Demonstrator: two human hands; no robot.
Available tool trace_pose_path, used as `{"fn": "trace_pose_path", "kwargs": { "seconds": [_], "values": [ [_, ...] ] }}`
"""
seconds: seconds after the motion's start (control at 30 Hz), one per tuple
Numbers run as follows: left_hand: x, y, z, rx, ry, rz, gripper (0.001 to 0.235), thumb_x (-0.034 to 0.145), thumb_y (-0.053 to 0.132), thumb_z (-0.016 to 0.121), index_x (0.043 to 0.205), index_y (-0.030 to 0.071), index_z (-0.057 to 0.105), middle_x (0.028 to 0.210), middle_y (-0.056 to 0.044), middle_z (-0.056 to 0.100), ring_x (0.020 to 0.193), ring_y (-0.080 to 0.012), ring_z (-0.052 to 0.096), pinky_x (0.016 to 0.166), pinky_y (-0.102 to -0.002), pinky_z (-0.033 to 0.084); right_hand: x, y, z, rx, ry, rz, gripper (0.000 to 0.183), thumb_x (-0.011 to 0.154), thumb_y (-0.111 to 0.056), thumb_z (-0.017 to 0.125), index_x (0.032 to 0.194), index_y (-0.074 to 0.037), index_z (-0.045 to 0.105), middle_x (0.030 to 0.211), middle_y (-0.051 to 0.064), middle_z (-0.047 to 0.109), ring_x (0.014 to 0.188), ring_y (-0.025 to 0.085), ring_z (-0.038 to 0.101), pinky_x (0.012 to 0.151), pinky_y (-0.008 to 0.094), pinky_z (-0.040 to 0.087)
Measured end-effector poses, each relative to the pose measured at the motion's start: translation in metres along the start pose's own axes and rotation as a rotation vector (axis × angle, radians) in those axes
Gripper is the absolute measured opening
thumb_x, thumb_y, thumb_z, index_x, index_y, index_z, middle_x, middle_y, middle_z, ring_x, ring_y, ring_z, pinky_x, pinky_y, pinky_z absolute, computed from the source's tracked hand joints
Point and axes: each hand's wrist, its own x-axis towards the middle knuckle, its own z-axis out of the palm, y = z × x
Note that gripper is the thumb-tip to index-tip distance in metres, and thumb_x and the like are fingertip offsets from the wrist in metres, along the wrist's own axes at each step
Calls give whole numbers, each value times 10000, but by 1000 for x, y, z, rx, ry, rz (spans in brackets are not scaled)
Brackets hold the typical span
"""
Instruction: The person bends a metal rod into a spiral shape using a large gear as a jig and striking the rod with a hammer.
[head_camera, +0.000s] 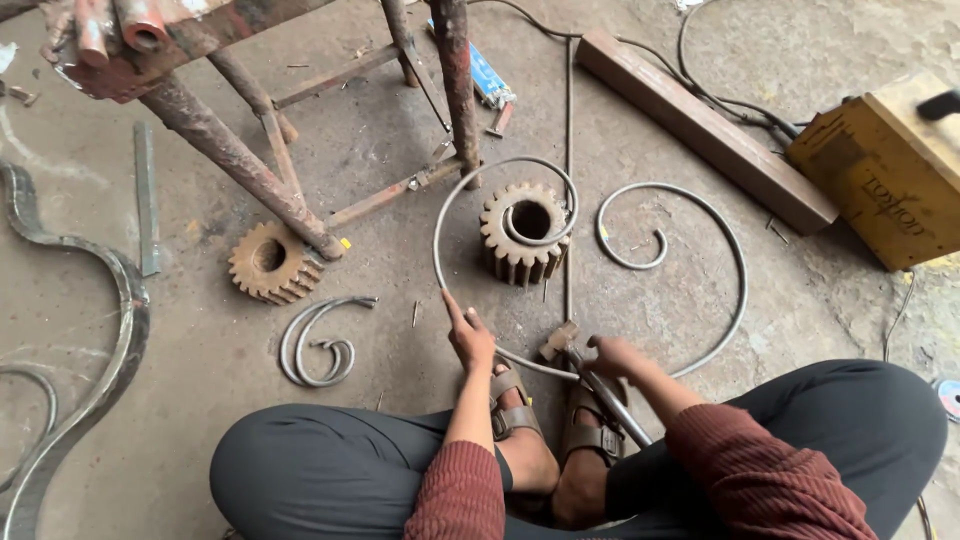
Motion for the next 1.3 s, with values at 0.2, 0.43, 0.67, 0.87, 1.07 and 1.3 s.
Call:
{"fn": "trace_pose_path", "kwargs": {
  "seconds": [0.2,0.43,0.67,0.87,1.07,1.3],
  "values": [
    [-17,27,12,-77,290,519,672,1039,82,499,1633,196,206,1391,-370,573,1138,-550,604,876,-533,533,-18,-26,23,-265,48,-28,528,879,-362,719,1320,-131,546,1165,197,684,1088,387,688,893,485,588],
    [8,11,-6,-3,17,-27,741,1029,283,545,1636,260,121,1039,-245,729,721,-406,747,629,-454,605,-18,-18,21,-26,129,58,442,869,-333,708,1217,-75,622,1197,261,652,1119,422,659,942,493,552],
    [40,-35,11,-206,-9,-206,445,1028,306,606,1335,7,490,814,-171,679,585,-268,687,505,-381,539,-36,-25,-28,187,41,179,378,886,-328,686,1072,-3,741,946,217,747,860,351,767,782,464,601],
    [38,-18,25,-361,155,-274,396,1073,348,523,1001,-33,603,731,-92,621,526,-204,570,490,-350,466,-19,-24,-19,352,-14,255,416,927,-361,710,1052,35,715,864,198,774,731,298,761,673,436,618],
    [-25,66,32,-346,175,193,306,1084,308,478,1123,21,576,867,-81,624,659,-146,608,535,-304,491,-2,9,4,106,269,-267,273,869,-266,738,1048,-69,794,863,177,762,777,289,711,683,416,571],
    [-54,115,26,-311,-101,667,278,1083,276,513,1167,30,611,712,-15,606,563,-125,577,476,-302,438,-37,40,-126,1126,400,242,368,997,-227,637,1312,-37,631,1179,168,698,1005,261,701,872,425,609]
  ]
}}
